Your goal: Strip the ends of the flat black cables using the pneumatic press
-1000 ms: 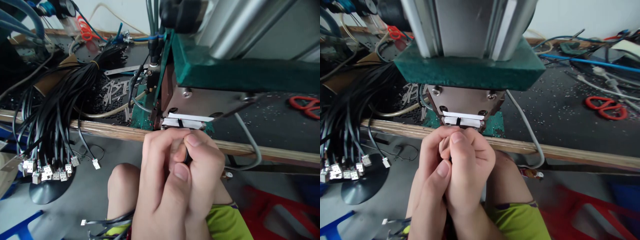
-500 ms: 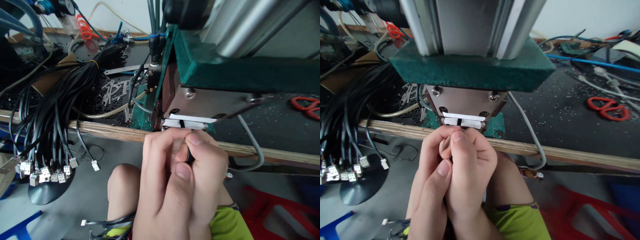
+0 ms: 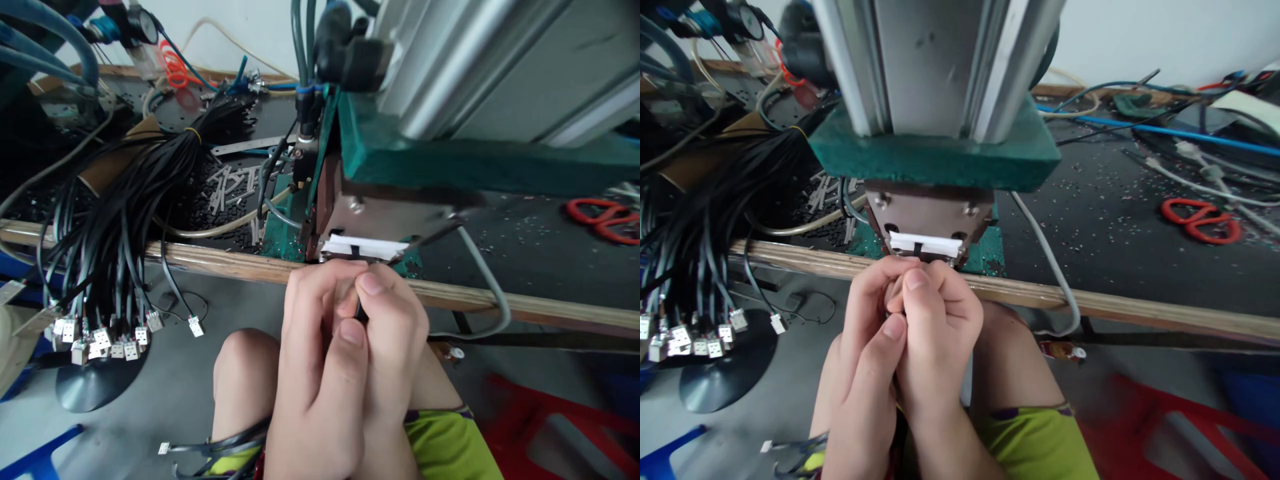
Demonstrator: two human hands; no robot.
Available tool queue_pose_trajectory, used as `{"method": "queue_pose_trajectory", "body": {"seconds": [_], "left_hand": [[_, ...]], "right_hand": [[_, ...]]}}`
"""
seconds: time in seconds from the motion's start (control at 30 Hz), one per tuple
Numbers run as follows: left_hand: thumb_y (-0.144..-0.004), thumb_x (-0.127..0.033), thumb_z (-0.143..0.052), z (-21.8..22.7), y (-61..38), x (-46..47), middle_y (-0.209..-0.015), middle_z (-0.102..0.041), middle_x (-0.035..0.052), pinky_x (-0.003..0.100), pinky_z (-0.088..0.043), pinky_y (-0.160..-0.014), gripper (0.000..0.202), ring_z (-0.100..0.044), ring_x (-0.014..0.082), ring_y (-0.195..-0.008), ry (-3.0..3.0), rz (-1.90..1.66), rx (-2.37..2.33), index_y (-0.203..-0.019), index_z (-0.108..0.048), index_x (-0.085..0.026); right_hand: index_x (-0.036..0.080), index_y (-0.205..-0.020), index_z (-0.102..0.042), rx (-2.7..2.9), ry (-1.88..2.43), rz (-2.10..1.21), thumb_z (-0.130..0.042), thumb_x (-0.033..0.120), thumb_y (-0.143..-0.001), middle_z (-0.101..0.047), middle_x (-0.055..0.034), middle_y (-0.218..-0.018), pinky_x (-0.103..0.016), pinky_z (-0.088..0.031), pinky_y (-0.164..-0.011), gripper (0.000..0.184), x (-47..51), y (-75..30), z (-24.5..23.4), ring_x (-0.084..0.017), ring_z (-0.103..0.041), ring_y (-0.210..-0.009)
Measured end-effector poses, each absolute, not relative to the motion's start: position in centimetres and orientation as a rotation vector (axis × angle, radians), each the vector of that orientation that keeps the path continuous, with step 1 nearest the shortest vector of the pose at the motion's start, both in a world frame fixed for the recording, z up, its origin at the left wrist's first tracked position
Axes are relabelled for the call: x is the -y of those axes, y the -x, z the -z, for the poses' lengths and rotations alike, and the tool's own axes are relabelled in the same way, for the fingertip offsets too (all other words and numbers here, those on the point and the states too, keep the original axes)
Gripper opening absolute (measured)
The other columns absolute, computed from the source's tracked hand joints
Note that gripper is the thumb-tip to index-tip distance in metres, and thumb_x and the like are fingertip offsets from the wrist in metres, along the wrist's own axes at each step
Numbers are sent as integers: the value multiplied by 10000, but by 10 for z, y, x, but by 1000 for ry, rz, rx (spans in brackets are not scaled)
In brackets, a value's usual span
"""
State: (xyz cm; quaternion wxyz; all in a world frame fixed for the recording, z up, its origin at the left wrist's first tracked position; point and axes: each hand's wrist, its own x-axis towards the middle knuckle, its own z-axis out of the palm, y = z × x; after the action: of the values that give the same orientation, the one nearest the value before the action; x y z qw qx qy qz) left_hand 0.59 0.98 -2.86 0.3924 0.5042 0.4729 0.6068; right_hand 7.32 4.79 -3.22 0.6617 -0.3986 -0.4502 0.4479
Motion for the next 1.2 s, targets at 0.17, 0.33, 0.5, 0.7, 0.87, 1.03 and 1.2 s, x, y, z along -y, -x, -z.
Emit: {"method": "queue_pose_trajectory", "body": {"seconds": [0.17, 0.33, 0.5, 0.7, 0.87, 1.03, 1.2], "left_hand": [[-1171, -246, -638, 41, 0, -5, -1319, -806, -39, 333, -635, -1110, 285, -759, 210, -1263, -1291, -1599, -1107, -1346, -763, -434], [-1187, -282, -650, 50, 4, 8, -1533, -709, -17, 371, -584, -1220, 315, -682, 238, -1446, -1266, -1610, -934, -1410, -774, -466], [-1159, -243, -690, 50, 12, 21, -1478, -761, 23, 407, -601, -1203, 333, -704, 261, -1428, -1355, -1643, -858, -1413, -798, -429], [-1137, -258, -709, 43, 25, 35, -1486, -772, 79, 489, -624, -1200, 315, -711, 315, -1460, -1461, -1637, -891, -1396, -816, -401], [-1085, -280, -750, 38, 53, 51, -1581, -673, 69, 488, -614, -1166, 313, -700, 317, -1416, -1310, -1867, -1095, -1365, -823, -398], [-962, -214, -701, 41, 78, 64, -1149, -743, 54, 340, -607, -899, 175, -718, 207, -1010, -1031, -2257, -1295, -1073, -821, -277], [-944, -212, -560, 45, 85, 68, -951, -648, 29, 315, -527, -748, 135, -633, 174, -809, -1025, -2386, -1478, -946, -692, -235]], "right_hand": [[253, -662, -580, 993, 699, -1046, -732, 340, -1065, -542, 50, -580, -314, -487, -533, 440, -48, -73, 51, -148, -477, -491], [241, -674, -627, 1089, 609, -872, -736, 409, -1095, -556, 38, -571, -291, -413, -509, 466, -40, -72, 59, -152, -515, -506], [247, -705, -631, 1149, 542, -830, -732, 388, -1098, -599, 32, -570, -305, -416, -519, 430, -28, -74, 54, -153, -523, -502], [249, -712, -606, 1281, 562, -752, -701, 345, -1093, -600, 39, -584, -288, -410, -514, 405, -11, -74, 44, -148, -526, -499], [264, -593, -493, 1510, 1415, -681, -701, 529, -1028, -532, -5, -565, -346, -336, -602, 550, -8, -118, 78, -181, -473, -563], [309, -421, -374, 1624, 1582, -1085, -756, 860, -860, -336, 7, -387, -371, -168, -522, 802, 49, -159, 121, -171, -336, -411], [205, -809, -826, 1080, 1179, -2295, -884, 973, -733, -785, -71, -752, -325, -455, -631, 774, 136, -96, 146, -211, -670, -660]]}}
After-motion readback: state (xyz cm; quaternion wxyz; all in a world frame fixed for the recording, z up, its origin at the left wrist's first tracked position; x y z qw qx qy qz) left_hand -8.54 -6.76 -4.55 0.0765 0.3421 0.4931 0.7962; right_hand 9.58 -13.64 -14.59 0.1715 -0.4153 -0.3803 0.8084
